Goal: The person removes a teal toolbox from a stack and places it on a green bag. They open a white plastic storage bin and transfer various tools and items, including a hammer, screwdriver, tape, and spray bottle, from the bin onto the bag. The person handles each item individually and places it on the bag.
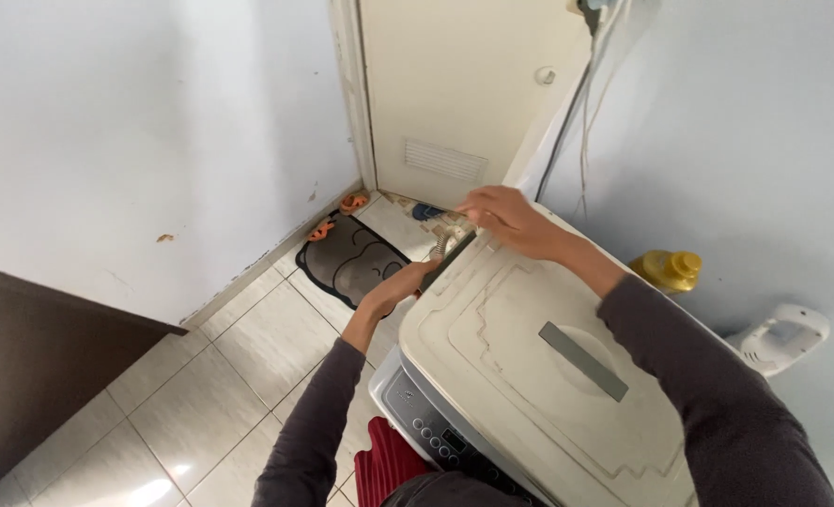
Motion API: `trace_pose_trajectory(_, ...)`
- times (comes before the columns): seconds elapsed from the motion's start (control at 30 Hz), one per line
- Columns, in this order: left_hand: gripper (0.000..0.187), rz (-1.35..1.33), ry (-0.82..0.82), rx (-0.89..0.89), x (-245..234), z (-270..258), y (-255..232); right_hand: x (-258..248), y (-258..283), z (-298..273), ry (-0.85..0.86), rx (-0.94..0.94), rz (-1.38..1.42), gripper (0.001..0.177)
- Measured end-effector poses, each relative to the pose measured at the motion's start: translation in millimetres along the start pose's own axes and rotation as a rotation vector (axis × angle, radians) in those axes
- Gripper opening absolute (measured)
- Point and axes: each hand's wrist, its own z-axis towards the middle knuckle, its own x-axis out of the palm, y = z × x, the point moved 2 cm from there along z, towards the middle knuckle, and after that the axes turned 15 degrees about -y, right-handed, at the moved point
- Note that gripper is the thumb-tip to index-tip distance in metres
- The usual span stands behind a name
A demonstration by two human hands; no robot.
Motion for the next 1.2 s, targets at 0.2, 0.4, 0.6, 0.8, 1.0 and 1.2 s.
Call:
trace_pose_trajectory(0.2, 0.089, 0.033, -0.121, 0.076, 4.7, -32.2, -15.6, -52.9, 59.2, -76.0, -0.140, 0.236, -0.137, 0.037)
trace_pose_trajectory(0.4, 0.025, -0.131, -0.490, 0.544, -16.0, -25.3, -3.4, -99.5, 85.6, -217.4, -0.499, 0.368, -0.381, 0.038)
trace_pose_trajectory(0.6, 0.040, 0.135, -0.392, 0.516, -2.1, -76.9, -38.6, -76.3, 123.3, -362.1, -0.961, 0.858, -0.518, 0.038)
trace_pose_trajectory(0.8, 0.056, 0.482, -0.404, 0.413, 13.0, -92.0, -48.0, -12.1, 152.3, -424.3, -1.238, 1.154, -0.295, 0.048)
trace_pose_trajectory(1.0, 0.059, 0.551, -0.424, 0.417, 22.1, -94.8, -54.3, -5.8, 157.2, -428.4, -1.245, 1.212, -0.108, 0.039)
trace_pose_trajectory(1.2, 0.049, 0.508, -0.496, 0.486, 27.7, -96.8, -47.8, -8.8, 169.1, -414.4, -1.271, 1.225, -0.035, 0.044)
